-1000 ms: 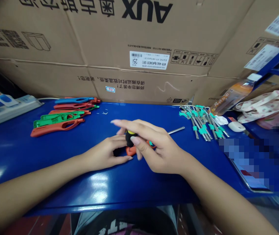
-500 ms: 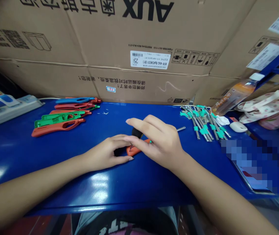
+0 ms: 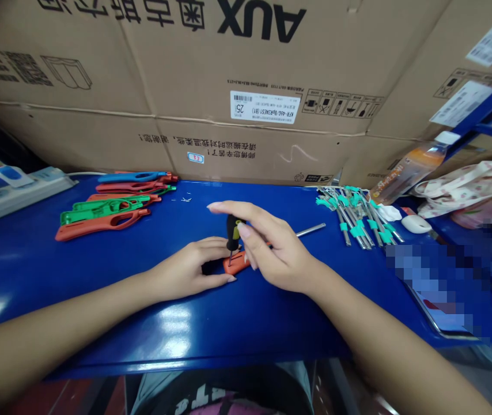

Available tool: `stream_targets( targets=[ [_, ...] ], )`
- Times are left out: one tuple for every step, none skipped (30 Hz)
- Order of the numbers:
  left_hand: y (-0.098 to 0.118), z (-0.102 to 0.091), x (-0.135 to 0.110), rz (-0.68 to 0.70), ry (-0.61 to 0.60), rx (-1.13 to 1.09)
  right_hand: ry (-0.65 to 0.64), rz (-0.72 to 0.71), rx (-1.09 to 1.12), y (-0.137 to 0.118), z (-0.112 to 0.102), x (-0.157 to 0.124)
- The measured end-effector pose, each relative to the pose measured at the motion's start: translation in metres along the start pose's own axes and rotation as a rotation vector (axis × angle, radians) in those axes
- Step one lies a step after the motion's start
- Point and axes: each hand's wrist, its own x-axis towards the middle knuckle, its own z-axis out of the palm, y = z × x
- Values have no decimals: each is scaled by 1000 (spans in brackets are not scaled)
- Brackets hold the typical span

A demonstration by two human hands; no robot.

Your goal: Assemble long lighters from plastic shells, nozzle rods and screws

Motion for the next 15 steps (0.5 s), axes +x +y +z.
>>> stream_targets(
  targets=[
    [0, 0, 0, 3, -2, -2, 10, 27, 71, 0, 0, 1],
    [0, 0, 0, 5, -3, -6, 30, 18, 106, -1, 0, 1],
    [0, 0, 0, 8, -2, -10, 49, -19, 100, -2, 0, 2],
    [0, 0, 1, 12, -1, -16, 61, -69, 64, -3, 1, 4],
    [0, 0, 1, 20, 1, -25, 67, -121, 14, -5, 2, 5],
    [0, 0, 1, 29, 4, -38, 69, -164, -42, -7, 3, 5],
    [0, 0, 1, 36, 6, -53, 69, -198, -98, -10, 4, 6],
    [0, 0, 1, 39, 6, -68, 69, -219, -152, -13, 5, 6],
    [0, 0, 1, 38, 3, -81, 68, -227, -202, -16, 6, 5],
    [0, 0, 1, 36, 3, -91, 66, -225, -243, -19, 7, 5],
    [0, 0, 1, 34, 5, -96, 57, -214, -266, -21, 7, 4],
    [0, 0, 1, 36, 7, -97, 33, -190, -267, -22, 7, 3],
    [0, 0, 1, 40, 8, -94, 0, -154, -240, -23, 6, 2],
    [0, 0, 1, 46, 8, -88, -32, -106, -194, -23, 5, 1],
    [-1, 0, 1, 49, 8, -78, -54, -57, -141, -22, 4, 1]
  ],
)
